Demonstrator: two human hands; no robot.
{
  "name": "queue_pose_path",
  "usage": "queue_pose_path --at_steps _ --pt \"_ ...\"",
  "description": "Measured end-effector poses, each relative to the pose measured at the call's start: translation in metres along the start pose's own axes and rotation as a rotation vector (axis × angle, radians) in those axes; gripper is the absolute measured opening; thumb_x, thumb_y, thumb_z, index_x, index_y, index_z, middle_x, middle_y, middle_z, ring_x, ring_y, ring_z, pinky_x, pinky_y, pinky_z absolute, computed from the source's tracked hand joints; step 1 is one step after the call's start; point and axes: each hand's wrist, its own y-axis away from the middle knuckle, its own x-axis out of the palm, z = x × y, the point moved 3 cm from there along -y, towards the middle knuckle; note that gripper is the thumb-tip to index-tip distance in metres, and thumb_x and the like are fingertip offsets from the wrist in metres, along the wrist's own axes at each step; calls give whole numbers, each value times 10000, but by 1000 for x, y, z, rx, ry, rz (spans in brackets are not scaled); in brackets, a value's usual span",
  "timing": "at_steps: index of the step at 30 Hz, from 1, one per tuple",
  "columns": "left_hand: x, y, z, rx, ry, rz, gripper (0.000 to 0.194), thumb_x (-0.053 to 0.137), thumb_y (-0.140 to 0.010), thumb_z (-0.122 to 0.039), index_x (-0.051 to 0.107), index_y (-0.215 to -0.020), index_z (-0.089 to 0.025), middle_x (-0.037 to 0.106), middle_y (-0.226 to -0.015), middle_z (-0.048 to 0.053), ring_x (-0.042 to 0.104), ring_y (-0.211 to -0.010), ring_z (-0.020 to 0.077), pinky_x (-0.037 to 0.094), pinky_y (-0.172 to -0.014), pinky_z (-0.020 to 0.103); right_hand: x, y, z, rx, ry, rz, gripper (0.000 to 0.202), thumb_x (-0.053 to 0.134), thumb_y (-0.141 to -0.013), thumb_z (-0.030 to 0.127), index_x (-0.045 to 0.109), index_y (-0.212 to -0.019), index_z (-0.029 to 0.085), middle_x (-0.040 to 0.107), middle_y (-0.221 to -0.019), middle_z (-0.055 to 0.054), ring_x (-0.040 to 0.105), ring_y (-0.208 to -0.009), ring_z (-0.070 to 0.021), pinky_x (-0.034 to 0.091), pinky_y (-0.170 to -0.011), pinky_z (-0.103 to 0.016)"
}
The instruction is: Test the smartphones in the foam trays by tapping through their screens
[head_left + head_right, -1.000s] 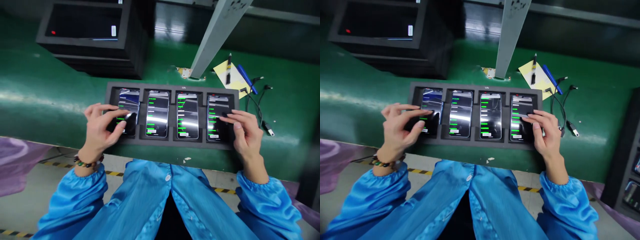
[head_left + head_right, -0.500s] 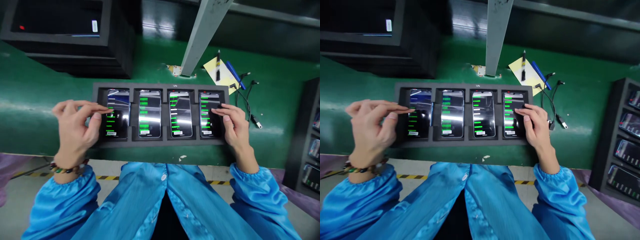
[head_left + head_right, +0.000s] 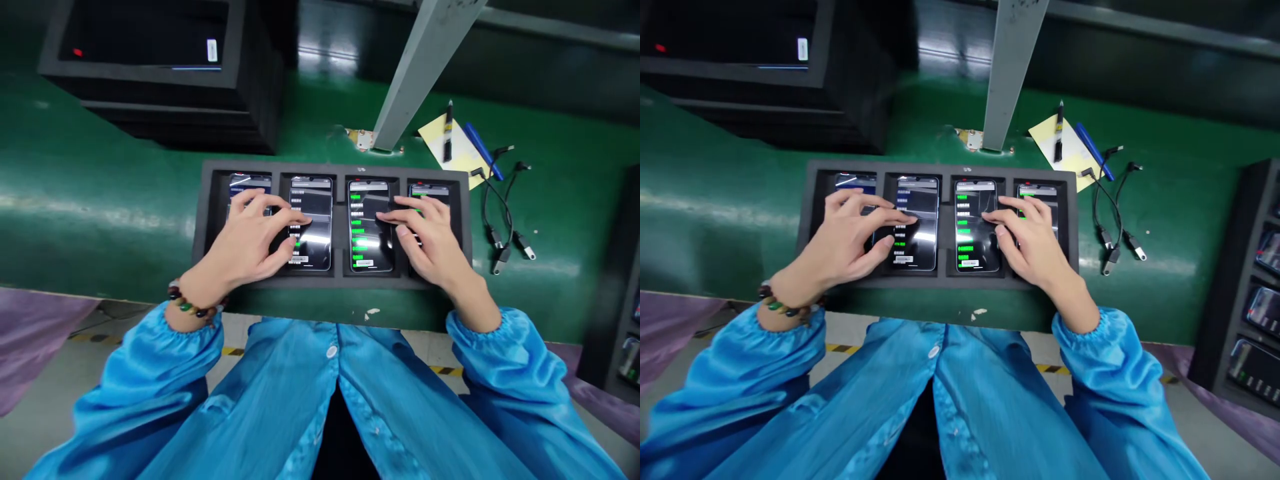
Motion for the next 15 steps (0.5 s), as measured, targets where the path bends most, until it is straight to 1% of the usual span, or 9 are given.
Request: queue_pose_path --at_steps 2,4,5,7,9,12,14,15 --pt "1 -1 3 -8 -6 -4 443 468 -1064 -416 717 -1389 -248 748 -1276 120 625 -1336 351 328 -1259 617 -14 15 -10 54 -7 -110 353 450 -1151 346 736 -1355 309 793 -1383 -47 631 -1471 -311 391 -1277 -603" --pt "1 -1 5 -12 -4 -9 445 465 -1064 -422 718 -1382 -240 750 -1275 124 628 -1330 356 343 -1249 621 -29 36 -21 128 -9 -246 347 466 -1146 366 778 -1288 313 819 -1303 -52 670 -1419 -323 431 -1248 -610" --pt "1 -1 5 -12 -2 -14 445 464 -1063 -420 720 -1378 -237 751 -1274 128 631 -1326 357 348 -1244 626 -34 47 -27 161 -8 -289 346 471 -1144 375 798 -1243 316 830 -1253 -51 687 -1393 -328 443 -1237 -616" --pt "1 -3 -1 2 2 -32 447 468 -1058 -413 720 -1378 -233 749 -1270 137 634 -1321 362 356 -1237 644 -40 65 -36 215 -3 -303 356 474 -1143 397 819 -1182 320 842 -1192 -46 708 -1360 -333 456 -1221 -624" --pt "5 -12 -14 54 18 -40 451 472 -1053 -405 717 -1388 -231 749 -1255 142 637 -1326 362 367 -1238 652 -39 73 -42 253 17 -268 376 459 -1147 422 815 -1206 316 839 -1221 -49 697 -1381 -333 455 -1224 -627" --pt "16 -33 -41 184 39 16 464 471 -1053 -387 700 -1408 -194 765 -1216 150 637 -1333 358 381 -1260 645 -35 71 -48 278 67 -264 412 427 -1154 454 783 -1301 309 815 -1314 -62 650 -1450 -326 428 -1260 -623" --pt "24 -49 -54 224 32 46 471 470 -1049 -362 685 -1412 -154 776 -1184 163 633 -1329 367 378 -1274 651 -33 67 -50 279 79 -273 427 412 -1156 465 772 -1321 307 804 -1341 -67 634 -1466 -322 423 -1268 -617" --pt "27 -56 -57 223 25 48 473 471 -1047 -355 677 -1416 -142 778 -1178 168 627 -1331 374 371 -1281 659 -32 65 -50 277 77 -277 429 409 -1157 466 770 -1324 307 802 -1344 -67 634 -1466 -322 427 -1268 -614"
